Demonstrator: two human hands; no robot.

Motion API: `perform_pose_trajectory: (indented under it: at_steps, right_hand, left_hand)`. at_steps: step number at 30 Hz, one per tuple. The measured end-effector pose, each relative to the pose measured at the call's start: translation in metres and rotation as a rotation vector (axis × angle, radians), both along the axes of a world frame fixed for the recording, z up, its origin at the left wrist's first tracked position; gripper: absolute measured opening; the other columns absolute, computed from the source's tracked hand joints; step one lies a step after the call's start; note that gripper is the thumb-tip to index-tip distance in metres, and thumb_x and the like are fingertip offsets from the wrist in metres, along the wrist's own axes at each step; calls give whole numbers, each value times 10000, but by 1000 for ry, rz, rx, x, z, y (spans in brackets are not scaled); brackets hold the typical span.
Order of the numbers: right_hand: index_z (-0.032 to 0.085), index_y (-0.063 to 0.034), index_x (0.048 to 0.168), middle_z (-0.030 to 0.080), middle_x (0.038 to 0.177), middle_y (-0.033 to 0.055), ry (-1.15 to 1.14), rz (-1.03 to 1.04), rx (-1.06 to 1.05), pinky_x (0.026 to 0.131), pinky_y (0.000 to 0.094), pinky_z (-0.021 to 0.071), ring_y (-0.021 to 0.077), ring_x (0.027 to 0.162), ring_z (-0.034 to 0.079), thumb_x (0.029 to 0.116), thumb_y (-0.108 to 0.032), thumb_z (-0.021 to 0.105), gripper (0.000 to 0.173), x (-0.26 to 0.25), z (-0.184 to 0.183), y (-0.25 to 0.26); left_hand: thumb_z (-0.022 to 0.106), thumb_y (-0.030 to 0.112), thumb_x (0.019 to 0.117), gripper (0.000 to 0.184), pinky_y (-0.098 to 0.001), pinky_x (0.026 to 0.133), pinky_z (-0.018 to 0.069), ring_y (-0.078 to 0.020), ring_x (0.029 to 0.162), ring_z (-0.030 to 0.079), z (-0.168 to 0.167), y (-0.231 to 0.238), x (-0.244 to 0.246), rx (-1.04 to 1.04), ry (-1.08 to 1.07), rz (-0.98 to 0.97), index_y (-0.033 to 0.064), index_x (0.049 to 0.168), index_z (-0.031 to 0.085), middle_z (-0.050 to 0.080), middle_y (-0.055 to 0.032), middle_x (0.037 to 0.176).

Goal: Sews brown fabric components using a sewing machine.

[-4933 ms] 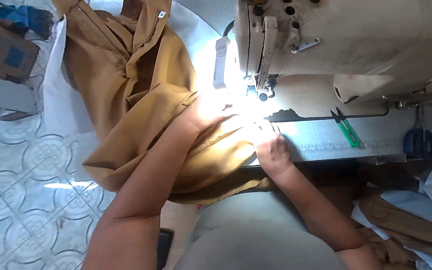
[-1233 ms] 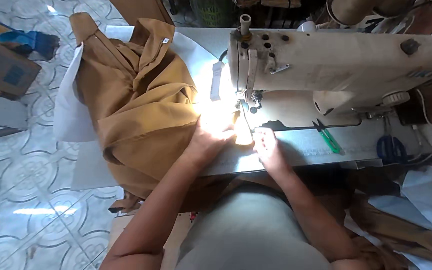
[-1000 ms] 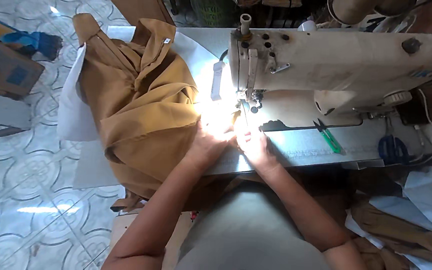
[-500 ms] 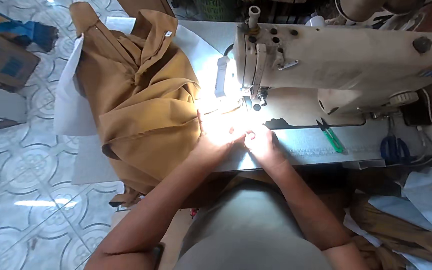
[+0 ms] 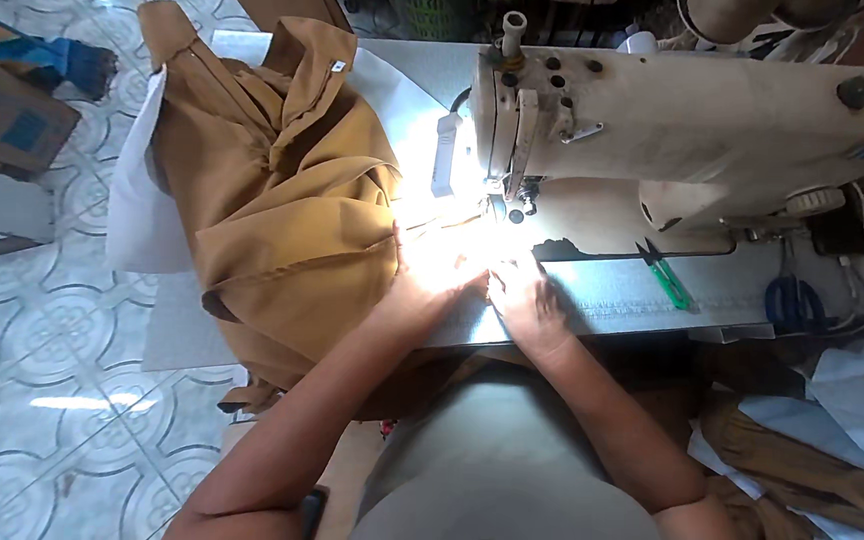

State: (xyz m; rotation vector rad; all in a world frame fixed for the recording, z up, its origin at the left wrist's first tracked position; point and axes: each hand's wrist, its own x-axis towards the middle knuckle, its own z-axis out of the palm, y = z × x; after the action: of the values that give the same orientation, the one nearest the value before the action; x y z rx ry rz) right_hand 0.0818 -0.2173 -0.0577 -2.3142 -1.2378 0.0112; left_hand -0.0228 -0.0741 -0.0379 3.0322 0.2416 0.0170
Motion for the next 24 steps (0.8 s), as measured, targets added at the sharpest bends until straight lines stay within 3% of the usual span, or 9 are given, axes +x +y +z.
perform_pose_trajectory:
  at_steps: [6, 8, 12, 15, 17, 19, 21, 24]
  right_hand:
    - [760, -1, 1035, 731, 1054, 177, -65, 50, 37, 885, 469, 577, 354, 1028, 703, 914, -73, 662, 172, 10, -5, 10]
    - [751, 10, 1022, 725, 1061, 194, -40, 59, 70, 890, 485, 575, 372, 1050, 693, 909, -67, 678, 155, 15, -4, 16]
    - [731, -20, 1107, 693, 1138, 194, 35, 46, 51, 903, 498, 565, 359, 1092, 669, 927, -104, 697, 201, 23, 7, 25]
    - [717, -25, 1161, 675, 1193, 201, 57, 10, 5, 911, 501, 555, 366, 1116, 655, 932, -146, 716, 259, 29, 6, 34]
    - [713, -21, 1161, 663, 1213, 204, 69, 12, -11, 941, 502, 543, 367, 1145, 640, 941, -145, 706, 253, 31, 8, 36]
    - [726, -16, 1142, 671, 1201, 199, 43, 36, 56, 937, 497, 550, 364, 1131, 650, 945, -136, 686, 234, 34, 3, 33]
    - [745, -36, 1123, 675, 1199, 173, 86, 39, 160, 944, 456, 558, 317, 1108, 662, 981, -150, 654, 204, 35, -5, 22]
    - [752, -26, 1048, 706, 1073, 144, 102, -54, 289, 872, 393, 586, 256, 984, 695, 993, -146, 625, 183, 33, -21, 11]
  left_hand:
    - [568, 39, 1008, 367, -849, 1075, 138, -415, 1294, 546, -1, 10, 5, -69, -122, -27, 248, 1278, 702, 652, -129, 1269]
    - [598, 37, 988, 349, -824, 1078, 183, -412, 1278, 562, -1, 17, 11, -23, -192, -35, 238, 1242, 728, 675, -122, 1254]
    - [612, 116, 1005, 233, -795, 1031, 263, -374, 1214, 594, -6, 31, 29, 29, -318, -29, 237, 1155, 743, 688, -76, 1186]
    - [595, 11, 972, 377, -850, 1036, 192, -385, 1224, 590, -8, 36, 35, 25, -267, -10, 267, 1207, 737, 672, -75, 1228]
    - [600, 14, 971, 371, -857, 1033, 192, -412, 1198, 597, -8, 38, 38, 36, -254, -10, 263, 1210, 735, 678, -99, 1217]
    - [600, 41, 984, 312, -786, 1032, 291, -407, 1166, 607, -12, 39, 38, 46, -288, -52, 231, 1185, 744, 684, -115, 1195]
    - [595, 64, 996, 231, -637, 996, 419, -362, 1115, 631, -20, 43, 36, -14, -404, -120, 154, 1124, 765, 700, -118, 1123]
    - [601, 69, 968, 193, -537, 1065, 442, -361, 1144, 638, -28, 49, 34, -230, -452, -4, 46, 1112, 729, 707, -167, 1143]
